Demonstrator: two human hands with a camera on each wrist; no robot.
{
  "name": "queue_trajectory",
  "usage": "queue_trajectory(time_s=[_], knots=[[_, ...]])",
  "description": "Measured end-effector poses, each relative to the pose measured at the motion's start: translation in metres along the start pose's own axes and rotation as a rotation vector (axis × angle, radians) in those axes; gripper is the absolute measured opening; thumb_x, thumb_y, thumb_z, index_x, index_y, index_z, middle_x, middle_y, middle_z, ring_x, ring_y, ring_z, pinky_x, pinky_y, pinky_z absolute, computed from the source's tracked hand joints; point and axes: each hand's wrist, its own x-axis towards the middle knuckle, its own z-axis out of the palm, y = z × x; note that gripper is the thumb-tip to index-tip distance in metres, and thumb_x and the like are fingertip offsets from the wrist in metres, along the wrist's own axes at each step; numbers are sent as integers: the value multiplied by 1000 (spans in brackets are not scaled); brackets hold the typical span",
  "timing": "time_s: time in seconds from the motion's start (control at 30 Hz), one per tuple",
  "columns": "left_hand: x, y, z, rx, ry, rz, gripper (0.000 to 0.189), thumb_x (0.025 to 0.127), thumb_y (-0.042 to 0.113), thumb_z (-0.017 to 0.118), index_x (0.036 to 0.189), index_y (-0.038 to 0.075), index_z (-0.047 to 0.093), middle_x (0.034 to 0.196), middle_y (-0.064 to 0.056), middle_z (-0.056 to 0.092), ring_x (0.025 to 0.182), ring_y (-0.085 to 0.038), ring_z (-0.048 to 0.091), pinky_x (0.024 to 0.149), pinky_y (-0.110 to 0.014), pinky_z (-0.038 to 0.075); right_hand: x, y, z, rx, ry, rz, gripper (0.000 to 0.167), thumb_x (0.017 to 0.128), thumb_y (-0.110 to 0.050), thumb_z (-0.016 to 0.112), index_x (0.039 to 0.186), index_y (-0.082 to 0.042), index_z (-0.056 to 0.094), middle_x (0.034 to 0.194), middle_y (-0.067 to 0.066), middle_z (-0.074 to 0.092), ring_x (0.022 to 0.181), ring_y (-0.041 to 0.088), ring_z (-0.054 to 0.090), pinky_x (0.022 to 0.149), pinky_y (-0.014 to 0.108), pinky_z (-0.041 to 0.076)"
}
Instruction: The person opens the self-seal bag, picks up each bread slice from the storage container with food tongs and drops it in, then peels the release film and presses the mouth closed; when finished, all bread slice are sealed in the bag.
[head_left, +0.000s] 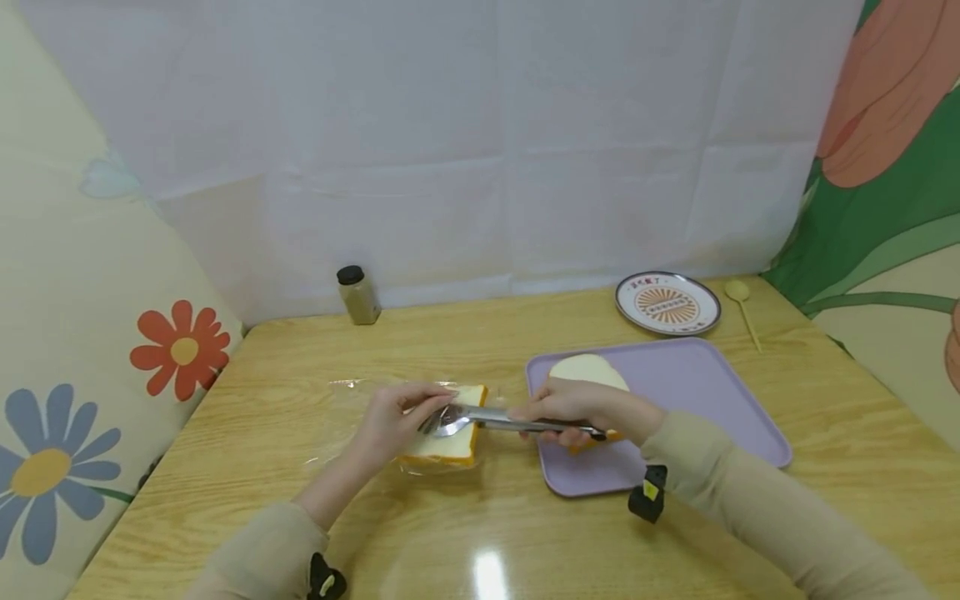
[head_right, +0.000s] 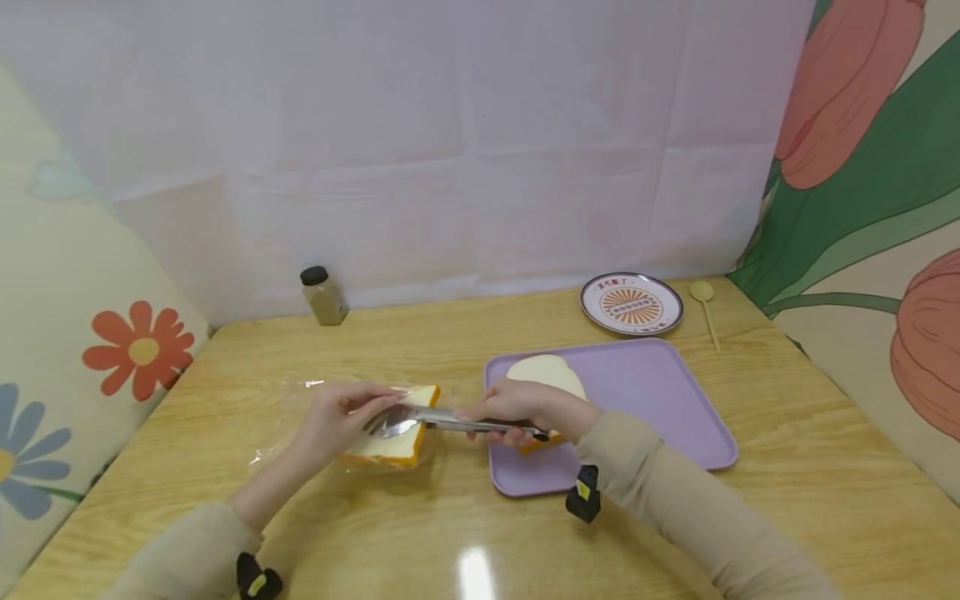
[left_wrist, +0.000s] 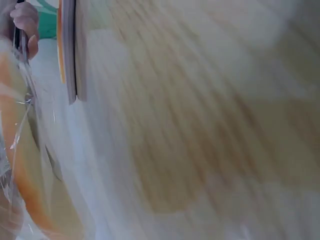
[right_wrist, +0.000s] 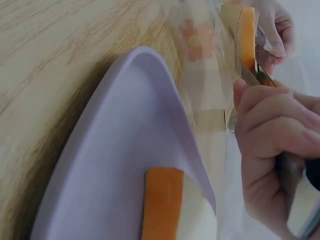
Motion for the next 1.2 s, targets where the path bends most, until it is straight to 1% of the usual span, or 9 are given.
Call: queue_trajectory(time_s=[0.1, 0.3, 0.47, 0.6, 0.73, 0.83, 1.0, 1.1, 1.2], knots=[[0, 0, -2, -3, 28, 2, 8, 83, 1, 67, 88, 3, 74, 83, -10, 74, 74, -1, 65, 63, -16, 54, 1, -4, 4, -54, 29, -9, 43, 91, -41, 59, 88, 1, 67, 50, -1, 46, 35, 7, 32, 33, 20, 27], [2, 1, -8, -1, 78, -5, 9, 85, 1, 66, 90, 3, 73, 84, -11, 74, 74, -19, 70, 63, -14, 54, 2, -5, 11, -112, 56, -2, 42, 92, -38, 60, 83, 3, 67, 47, 0, 44, 34, 8, 31, 33, 21, 27], [2, 0, -10, 18, -4, -52, 10, 85, 5, 67, 92, 4, 74, 89, -8, 74, 82, -15, 70, 71, -20, 57, 2, -2, 12, -100, 53, -4, 45, 91, -39, 60, 82, 5, 64, 46, 0, 42, 34, 8, 29, 34, 22, 25], [1, -2, -10, 79, -83, -76, 12, 85, 7, 68, 94, 7, 75, 93, -5, 74, 87, -12, 68, 78, -24, 57, 2, 2, 10, -17, 14, 0, 45, 90, -41, 61, 85, 3, 65, 49, 0, 45, 34, 8, 30, 33, 21, 26], [-1, -2, -9, 65, -97, -113, 12, 84, 6, 68, 93, 7, 75, 91, -6, 74, 80, -6, 65, 70, -21, 56, 3, 4, 8, 100, -48, 4, 42, 92, -38, 58, 88, 4, 64, 50, -1, 45, 34, 6, 30, 31, 19, 26], [-1, -2, -6, 46, -83, -100, 11, 85, 5, 67, 92, 6, 75, 89, -7, 74, 77, -1, 62, 66, -19, 55, 3, 3, 8, 133, -66, 8, 40, 93, -36, 56, 89, 3, 63, 50, -1, 43, 33, 5, 29, 30, 19, 25], [-1, -2, -4, 57, -52, -69, 10, 86, 5, 66, 91, 6, 74, 86, -7, 74, 76, -3, 64, 64, -18, 54, 6, 2, 12, 65, -30, 2, 43, 92, -39, 57, 89, 3, 64, 50, -1, 43, 33, 6, 28, 31, 20, 25], [0, -2, -4, 54, -20, -61, 8, 85, 4, 66, 89, 4, 73, 85, -8, 74, 76, -13, 69, 65, -19, 56, 7, 3, 17, -2, 12, -12, 43, 91, -40, 59, 83, 2, 64, 49, -1, 45, 33, 6, 29, 31, 20, 25], [1, -1, -6, 52, 2, -64, 7, 85, 4, 66, 88, 3, 73, 84, -11, 74, 72, -20, 69, 59, -18, 54, 8, 4, 21, -70, 47, -26, 43, 90, -41, 60, 75, -1, 62, 48, -1, 45, 34, 7, 30, 32, 20, 26]])
